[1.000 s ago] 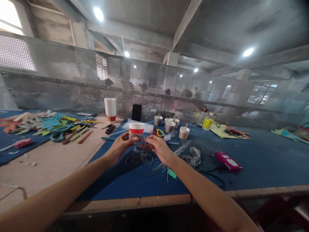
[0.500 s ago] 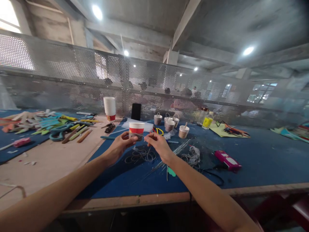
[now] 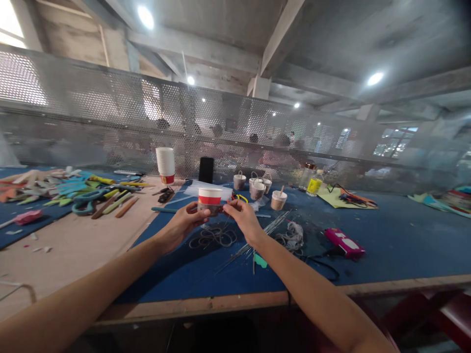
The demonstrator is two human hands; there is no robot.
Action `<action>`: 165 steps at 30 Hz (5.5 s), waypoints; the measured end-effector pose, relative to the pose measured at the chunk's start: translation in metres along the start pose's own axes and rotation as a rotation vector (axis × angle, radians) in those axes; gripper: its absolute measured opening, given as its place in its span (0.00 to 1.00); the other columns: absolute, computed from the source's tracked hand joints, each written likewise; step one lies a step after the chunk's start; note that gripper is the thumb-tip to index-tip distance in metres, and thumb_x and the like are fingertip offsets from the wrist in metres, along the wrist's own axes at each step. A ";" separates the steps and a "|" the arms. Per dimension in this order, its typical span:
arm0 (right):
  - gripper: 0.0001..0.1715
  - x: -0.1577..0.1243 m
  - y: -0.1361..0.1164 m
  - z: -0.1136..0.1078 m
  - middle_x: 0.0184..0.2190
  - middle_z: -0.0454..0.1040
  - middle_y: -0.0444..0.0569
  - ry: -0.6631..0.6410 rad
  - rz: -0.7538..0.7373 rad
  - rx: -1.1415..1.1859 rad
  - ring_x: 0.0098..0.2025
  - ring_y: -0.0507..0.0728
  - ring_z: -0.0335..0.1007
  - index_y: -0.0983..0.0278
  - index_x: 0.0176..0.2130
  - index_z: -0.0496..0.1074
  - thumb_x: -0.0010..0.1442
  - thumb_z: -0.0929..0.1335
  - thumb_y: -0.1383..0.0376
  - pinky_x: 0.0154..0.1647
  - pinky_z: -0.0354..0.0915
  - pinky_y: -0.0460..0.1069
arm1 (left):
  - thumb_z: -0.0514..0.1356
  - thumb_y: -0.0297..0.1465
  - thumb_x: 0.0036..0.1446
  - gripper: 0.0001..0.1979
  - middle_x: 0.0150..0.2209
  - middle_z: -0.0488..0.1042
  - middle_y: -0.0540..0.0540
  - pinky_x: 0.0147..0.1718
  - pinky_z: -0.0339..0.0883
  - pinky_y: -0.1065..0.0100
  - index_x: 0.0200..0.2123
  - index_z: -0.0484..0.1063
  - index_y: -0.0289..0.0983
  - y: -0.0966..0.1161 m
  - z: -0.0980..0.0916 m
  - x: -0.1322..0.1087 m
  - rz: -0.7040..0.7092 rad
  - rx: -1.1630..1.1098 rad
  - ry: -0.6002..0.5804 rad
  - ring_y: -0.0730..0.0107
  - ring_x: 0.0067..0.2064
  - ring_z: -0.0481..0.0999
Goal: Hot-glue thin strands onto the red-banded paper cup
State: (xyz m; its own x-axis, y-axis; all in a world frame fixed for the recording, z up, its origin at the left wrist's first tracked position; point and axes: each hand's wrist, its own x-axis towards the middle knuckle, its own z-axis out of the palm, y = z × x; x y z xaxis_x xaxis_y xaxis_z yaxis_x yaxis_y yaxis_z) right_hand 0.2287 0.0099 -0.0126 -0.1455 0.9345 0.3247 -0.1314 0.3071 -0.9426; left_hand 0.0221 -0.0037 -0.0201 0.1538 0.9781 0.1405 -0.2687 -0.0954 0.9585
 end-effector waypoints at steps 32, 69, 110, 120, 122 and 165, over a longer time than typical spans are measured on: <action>0.14 0.007 0.010 -0.003 0.28 0.79 0.44 0.015 0.008 0.042 0.37 0.59 0.79 0.60 0.28 0.75 0.49 0.78 0.55 0.49 0.74 0.55 | 0.76 0.35 0.52 0.19 0.54 0.84 0.38 0.51 0.73 0.61 0.48 0.84 0.38 -0.004 -0.003 0.000 -0.010 -0.011 -0.100 0.55 0.53 0.82; 0.11 0.009 0.007 -0.005 0.26 0.79 0.44 0.010 0.062 -0.012 0.35 0.58 0.77 0.60 0.25 0.76 0.45 0.77 0.58 0.48 0.71 0.54 | 0.79 0.37 0.48 0.22 0.54 0.84 0.38 0.55 0.72 0.57 0.46 0.84 0.39 0.002 0.002 -0.005 -0.045 -0.015 -0.144 0.51 0.55 0.81; 0.19 0.002 0.006 -0.004 0.33 0.81 0.49 -0.043 -0.051 -0.152 0.41 0.60 0.77 0.62 0.32 0.81 0.59 0.72 0.49 0.49 0.69 0.53 | 0.74 0.40 0.55 0.21 0.55 0.84 0.36 0.60 0.70 0.53 0.49 0.86 0.37 -0.001 -0.004 0.002 0.033 0.049 -0.115 0.47 0.59 0.79; 0.20 -0.002 0.009 0.001 0.39 0.81 0.49 -0.106 -0.107 -0.197 0.44 0.59 0.78 0.62 0.37 0.81 0.58 0.76 0.48 0.51 0.70 0.53 | 0.78 0.38 0.49 0.19 0.48 0.85 0.38 0.58 0.70 0.54 0.43 0.85 0.37 0.000 0.002 0.000 0.049 0.087 -0.014 0.53 0.50 0.82; 0.18 -0.003 0.011 0.001 0.41 0.80 0.49 -0.098 -0.167 -0.255 0.44 0.58 0.78 0.62 0.36 0.80 0.55 0.78 0.51 0.52 0.71 0.53 | 0.78 0.37 0.49 0.18 0.46 0.85 0.39 0.57 0.70 0.54 0.43 0.85 0.37 0.000 0.003 -0.001 0.064 0.076 -0.022 0.54 0.49 0.82; 0.15 0.000 0.005 0.001 0.30 0.78 0.44 0.009 -0.042 -0.085 0.40 0.59 0.76 0.60 0.29 0.75 0.54 0.74 0.52 0.49 0.68 0.53 | 0.75 0.39 0.53 0.22 0.57 0.83 0.34 0.57 0.71 0.56 0.50 0.85 0.36 -0.001 0.000 0.000 0.037 0.035 -0.075 0.47 0.59 0.79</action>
State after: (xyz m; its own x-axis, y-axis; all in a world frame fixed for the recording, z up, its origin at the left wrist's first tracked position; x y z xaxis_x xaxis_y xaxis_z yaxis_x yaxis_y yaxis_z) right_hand 0.2266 0.0116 -0.0175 -0.1326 0.9220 0.3638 -0.0535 0.3599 -0.9315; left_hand 0.0224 -0.0042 -0.0207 0.2153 0.9573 0.1929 -0.2420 -0.1391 0.9603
